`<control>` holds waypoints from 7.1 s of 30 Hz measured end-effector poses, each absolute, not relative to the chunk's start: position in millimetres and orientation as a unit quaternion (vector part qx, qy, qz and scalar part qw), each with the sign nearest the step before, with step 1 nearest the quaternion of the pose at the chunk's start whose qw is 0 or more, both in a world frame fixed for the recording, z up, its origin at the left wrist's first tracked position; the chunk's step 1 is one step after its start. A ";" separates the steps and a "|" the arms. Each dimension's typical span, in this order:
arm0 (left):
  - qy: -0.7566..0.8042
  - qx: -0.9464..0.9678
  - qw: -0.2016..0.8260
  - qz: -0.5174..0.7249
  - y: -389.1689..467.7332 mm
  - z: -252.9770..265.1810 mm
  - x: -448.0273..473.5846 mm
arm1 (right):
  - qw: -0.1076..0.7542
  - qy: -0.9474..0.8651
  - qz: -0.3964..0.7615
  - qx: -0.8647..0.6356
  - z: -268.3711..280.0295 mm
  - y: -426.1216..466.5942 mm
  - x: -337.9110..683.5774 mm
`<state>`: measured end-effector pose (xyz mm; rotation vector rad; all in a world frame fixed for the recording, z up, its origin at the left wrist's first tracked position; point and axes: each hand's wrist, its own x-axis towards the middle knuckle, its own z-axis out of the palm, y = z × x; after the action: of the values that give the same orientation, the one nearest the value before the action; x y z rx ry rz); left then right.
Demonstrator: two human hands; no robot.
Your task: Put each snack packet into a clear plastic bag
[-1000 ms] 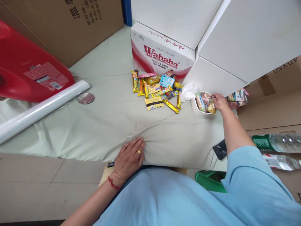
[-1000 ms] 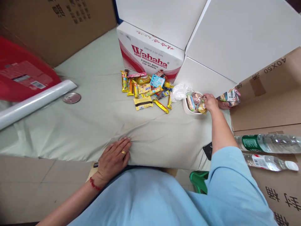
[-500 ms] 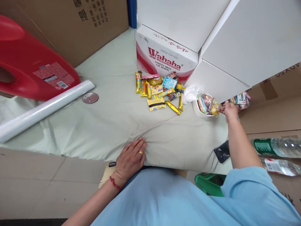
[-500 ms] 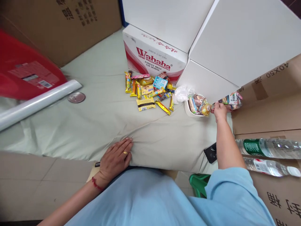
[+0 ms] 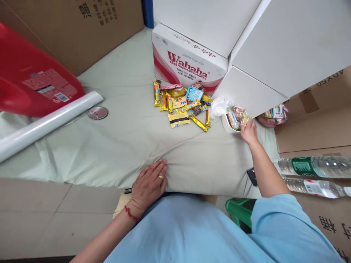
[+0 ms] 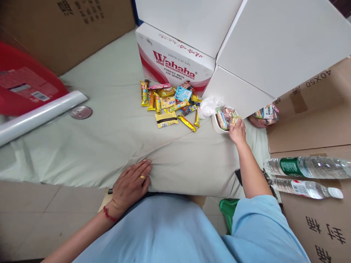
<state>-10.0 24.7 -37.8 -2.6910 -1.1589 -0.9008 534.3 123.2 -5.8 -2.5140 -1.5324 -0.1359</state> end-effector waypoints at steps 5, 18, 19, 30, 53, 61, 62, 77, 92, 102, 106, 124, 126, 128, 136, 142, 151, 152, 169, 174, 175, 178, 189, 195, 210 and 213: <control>-0.383 -0.875 0.034 -0.293 24.4 -37.6 -9.9 | 0.208 -0.523 -0.127 -0.817 -6.0 106.8 542.2; -0.389 -0.876 0.016 -0.283 22.6 -39.0 -10.7 | 0.094 -0.591 -0.168 -0.783 -16.7 62.5 487.6; -0.389 -0.877 0.016 -0.282 22.7 -38.9 -10.6 | 0.099 -0.586 -0.164 -0.787 -16.9 59.7 490.2; -0.394 -0.872 -0.008 -0.292 22.3 -40.9 -10.1 | 0.076 -0.523 -0.131 -0.839 37.3 67.0 472.5; -0.420 -0.841 -0.116 -0.320 17.8 -46.3 -12.9 | 0.455 -0.431 0.296 -0.721 65.4 112.5 394.8; -0.445 -0.707 -0.353 -0.421 19.9 -4.0 7.4 | 0.514 -0.237 0.601 -0.564 21.0 14.7 269.8; -0.438 -0.688 -0.400 -0.419 19.6 0.5 13.6 | 0.519 -0.235 0.604 -0.557 18.3 10.6 256.5; -0.440 -0.670 -0.437 -0.408 21.5 4.9 48.0 | 0.493 -0.286 0.571 -0.591 9.9 -9.9 204.9; -0.405 -0.762 -0.258 -0.435 20.5 -11.9 41.0 | 0.501 -0.303 0.554 -0.592 17.2 -8.6 221.0; -0.444 -0.596 -0.535 -0.402 19.1 -0.7 42.0 | 0.442 -0.538 0.372 -0.614 15.1 -8.5 220.3; -0.456 -0.473 -0.640 -0.399 26.2 4.8 43.2 | 0.407 -0.640 0.311 -0.573 21.7 -11.6 213.3; -0.446 -0.404 -0.680 -0.420 27.6 -1.2 28.2 | 0.439 -0.642 0.208 -0.593 26.3 -9.8 236.9; -0.440 -0.398 -0.685 -0.424 27.8 -0.9 29.5 | 0.363 -0.722 0.227 -0.543 27.8 -6.7 228.4; -0.435 -0.384 -0.692 -0.429 28.4 -0.9 30.1 | 0.331 -0.739 0.256 -0.528 24.9 -4.4 220.4; -0.382 -0.324 -0.751 -0.431 29.3 0.0 32.0 | 0.400 -0.540 0.474 -0.569 14.5 -10.3 223.2; -0.379 -0.377 -0.742 -0.404 26.8 1.5 36.3 | 0.435 -0.455 0.524 -0.574 17.5 -9.5 225.1; -0.376 -0.356 -0.748 -0.416 34.0 2.2 28.6 | 0.498 -0.361 0.553 -0.562 15.2 0.7 230.6; -0.382 -0.360 -0.741 -0.419 35.5 2.8 26.5 | 0.507 -0.343 0.554 -0.564 16.0 1.7 234.7; -0.374 -0.455 -0.712 -0.381 44.1 15.2 17.1 | 0.496 -0.308 0.592 -0.555 22.4 1.5 228.5; -0.356 -0.386 -0.741 -0.419 50.4 13.7 3.5 | 0.541 -0.309 0.563 -0.543 25.5 2.1 236.3; -0.349 -0.364 -0.756 -0.417 52.7 13.1 1.9 | 0.552 -0.299 0.557 -0.543 25.6 1.7 236.8; -0.338 -0.335 -0.776 -0.413 60.2 10.3 1.6 | 0.567 -0.249 0.560 -0.550 23.9 1.1 236.4; -0.426 -0.369 -0.779 -0.273 45.1 7.4 26.3 | 0.615 -0.184 0.513 -0.570 17.8 3.6 225.5; -0.412 -0.434 -0.751 -0.280 43.2 17.6 56.3 | 0.622 -0.261 0.457 -0.580 24.0 0.5 208.2; -0.400 -0.515 -0.674 -0.348 82.8 10.4 19.0 | 0.663 -0.160 0.448 -0.578 14.9 1.0 257.5; -0.439 -0.561 -0.595 -0.372 99.9 14.3 -2.0 | 0.682 -0.140 0.428 -0.577 14.1 1.7 259.3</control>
<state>-2.0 99.9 14.3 -3.0837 -2.4093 -2.0453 259.3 1.7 14.1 -1.2948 -0.3144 0.9594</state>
